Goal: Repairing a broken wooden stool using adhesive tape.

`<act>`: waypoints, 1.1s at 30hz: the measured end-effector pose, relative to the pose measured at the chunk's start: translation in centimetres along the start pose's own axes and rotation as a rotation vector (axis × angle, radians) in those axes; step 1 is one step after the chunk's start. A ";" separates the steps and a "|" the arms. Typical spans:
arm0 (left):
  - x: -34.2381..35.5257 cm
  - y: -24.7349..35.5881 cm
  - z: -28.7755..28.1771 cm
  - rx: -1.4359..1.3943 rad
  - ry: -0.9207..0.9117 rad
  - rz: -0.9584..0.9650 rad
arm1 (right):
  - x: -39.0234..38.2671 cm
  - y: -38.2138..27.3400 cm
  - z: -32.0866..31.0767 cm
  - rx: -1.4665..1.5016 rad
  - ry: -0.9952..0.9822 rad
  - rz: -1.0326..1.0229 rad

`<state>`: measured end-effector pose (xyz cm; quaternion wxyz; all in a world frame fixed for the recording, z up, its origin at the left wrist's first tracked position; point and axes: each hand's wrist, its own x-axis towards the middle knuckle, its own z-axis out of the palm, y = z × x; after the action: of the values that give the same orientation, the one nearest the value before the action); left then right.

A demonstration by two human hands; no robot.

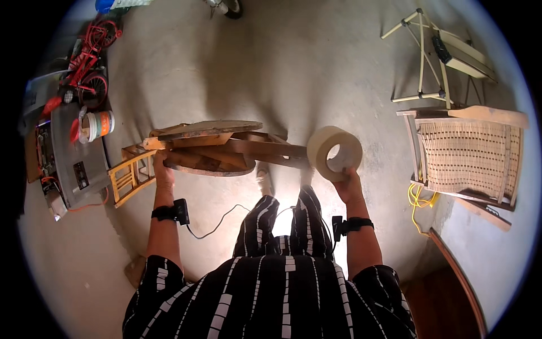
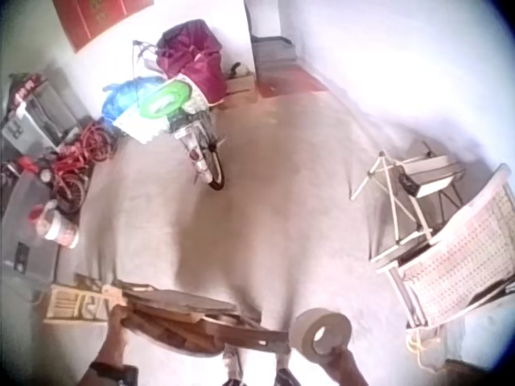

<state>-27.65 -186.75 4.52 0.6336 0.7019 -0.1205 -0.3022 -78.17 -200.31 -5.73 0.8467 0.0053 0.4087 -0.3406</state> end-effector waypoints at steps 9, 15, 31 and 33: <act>3.0 -0.2 -3.4 0.068 -0.101 -0.099 | 7.3 3.3 2.7 -0.282 0.025 0.006; 2.7 -1.1 -4.8 0.054 -0.143 -0.084 | 8.7 5.9 4.7 -0.235 0.118 0.037; 2.1 -1.6 -6.3 -0.230 0.272 -0.073 | 11.3 8.3 9.5 -0.256 0.192 0.002; 1.9 -0.9 -6.4 -0.278 0.273 -0.124 | 11.2 7.8 11.1 -0.274 0.183 0.006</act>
<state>-22.63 -182.42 3.23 0.7151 0.6481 0.0530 -0.2564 -61.17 -203.88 -8.23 0.7998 -0.0781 0.5268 -0.2770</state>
